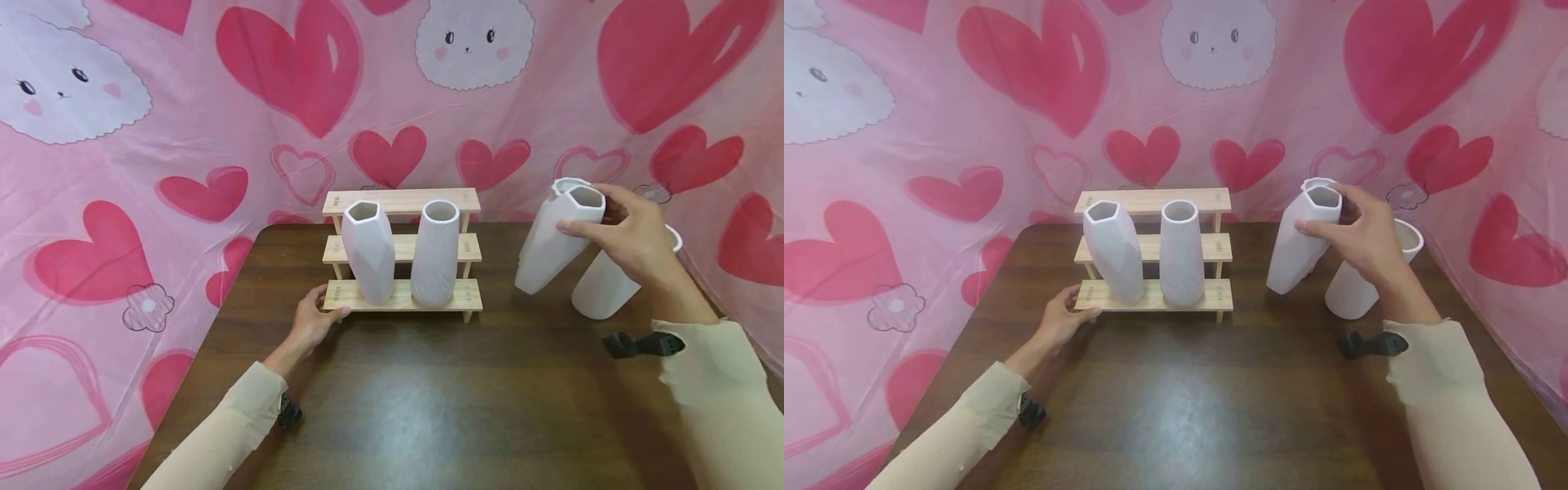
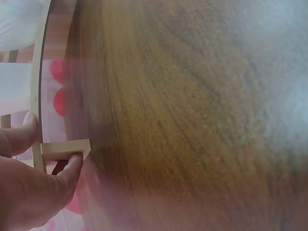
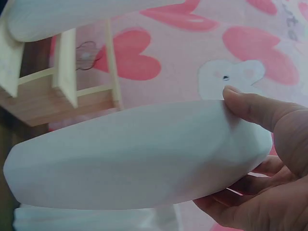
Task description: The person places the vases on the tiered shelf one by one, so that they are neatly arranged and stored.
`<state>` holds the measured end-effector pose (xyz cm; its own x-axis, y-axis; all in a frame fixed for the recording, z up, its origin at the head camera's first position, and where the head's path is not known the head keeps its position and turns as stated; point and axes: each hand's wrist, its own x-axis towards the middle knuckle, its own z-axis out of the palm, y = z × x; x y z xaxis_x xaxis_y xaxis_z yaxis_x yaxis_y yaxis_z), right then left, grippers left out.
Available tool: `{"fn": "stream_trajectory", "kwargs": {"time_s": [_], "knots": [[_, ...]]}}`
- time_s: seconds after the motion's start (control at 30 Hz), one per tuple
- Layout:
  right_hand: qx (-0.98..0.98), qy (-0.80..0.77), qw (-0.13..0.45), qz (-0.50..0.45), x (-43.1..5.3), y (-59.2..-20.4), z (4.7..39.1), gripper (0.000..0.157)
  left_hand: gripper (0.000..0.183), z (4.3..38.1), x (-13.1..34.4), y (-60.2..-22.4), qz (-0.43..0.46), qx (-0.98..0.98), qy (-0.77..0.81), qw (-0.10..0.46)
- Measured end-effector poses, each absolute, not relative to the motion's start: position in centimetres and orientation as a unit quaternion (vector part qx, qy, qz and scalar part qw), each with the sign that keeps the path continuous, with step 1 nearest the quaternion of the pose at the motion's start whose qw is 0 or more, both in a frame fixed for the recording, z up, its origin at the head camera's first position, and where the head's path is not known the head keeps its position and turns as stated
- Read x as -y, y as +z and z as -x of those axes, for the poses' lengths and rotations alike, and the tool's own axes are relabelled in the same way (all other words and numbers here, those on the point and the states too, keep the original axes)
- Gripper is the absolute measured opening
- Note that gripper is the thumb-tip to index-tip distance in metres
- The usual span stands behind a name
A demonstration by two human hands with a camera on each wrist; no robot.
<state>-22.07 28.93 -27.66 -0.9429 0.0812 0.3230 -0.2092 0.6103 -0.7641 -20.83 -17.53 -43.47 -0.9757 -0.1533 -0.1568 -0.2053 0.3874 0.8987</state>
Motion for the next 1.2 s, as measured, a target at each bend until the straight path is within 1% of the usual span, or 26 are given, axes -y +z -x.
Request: {"fn": "stream_trajectory", "kwargs": {"time_s": [0.17, 0.37, 0.77, 1.2], "knots": [[0.867, 0.470, 0.155, -0.047, -28.6, -25.8, 22.4, 0.058, 0.069, 20.8, 17.5, -43.5, 0.109, -0.833, 0.542, 0.025], [0.849, 0.507, 0.134, -0.062, -28.1, -23.4, 23.3, 0.058, 0.069, 20.7, 17.5, -43.6, 0.106, -0.834, 0.540, 0.025], [0.849, 0.511, 0.098, -0.094, -26.4, -19.5, 25.1, 0.057, 0.068, 21.0, 17.6, -43.5, 0.099, -0.842, 0.531, 0.022], [0.850, 0.498, 0.078, -0.153, -22.7, -17.5, 27.4, 0.057, 0.069, 20.8, 17.4, -43.8, 0.097, -0.845, 0.525, 0.020]]}}
